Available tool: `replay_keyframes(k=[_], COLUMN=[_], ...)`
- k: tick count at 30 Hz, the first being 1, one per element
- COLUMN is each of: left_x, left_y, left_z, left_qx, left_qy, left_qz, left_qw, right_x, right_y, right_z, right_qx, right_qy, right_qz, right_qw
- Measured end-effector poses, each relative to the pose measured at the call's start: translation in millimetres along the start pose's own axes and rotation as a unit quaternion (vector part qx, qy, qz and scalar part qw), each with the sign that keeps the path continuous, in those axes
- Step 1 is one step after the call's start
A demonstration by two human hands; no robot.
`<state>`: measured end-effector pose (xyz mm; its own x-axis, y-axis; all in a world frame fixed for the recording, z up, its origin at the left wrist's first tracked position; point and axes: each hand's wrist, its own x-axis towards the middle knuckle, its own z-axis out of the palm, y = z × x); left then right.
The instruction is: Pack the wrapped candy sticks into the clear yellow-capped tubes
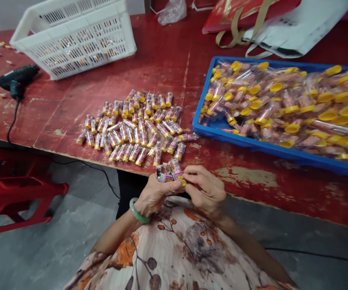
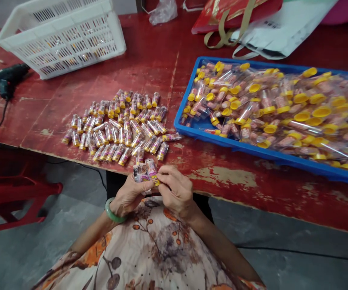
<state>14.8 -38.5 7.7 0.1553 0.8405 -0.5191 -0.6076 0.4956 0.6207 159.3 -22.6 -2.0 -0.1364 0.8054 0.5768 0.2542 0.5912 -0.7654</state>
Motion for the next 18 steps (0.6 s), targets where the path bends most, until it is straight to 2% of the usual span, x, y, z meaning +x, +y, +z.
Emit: replay_keyframes(k=[6, 18], left_x=[-0.1, -1.3], left_y=[0.2, 4.9], left_z=[-4.1, -6.3], left_qx=[-0.01, -0.018], left_qy=[-0.014, -0.039], left_qz=[-0.015, -0.014], left_qw=[1.0, 0.999], right_x=[1.5, -2.0], right_y=[6.3, 4.2], right_z=[-5.5, -8.3], right_qx=[0.018, 0.002], right_qy=[-0.052, -0.034], right_qz=[-0.023, -0.022], right_qw=[0.998, 0.999])
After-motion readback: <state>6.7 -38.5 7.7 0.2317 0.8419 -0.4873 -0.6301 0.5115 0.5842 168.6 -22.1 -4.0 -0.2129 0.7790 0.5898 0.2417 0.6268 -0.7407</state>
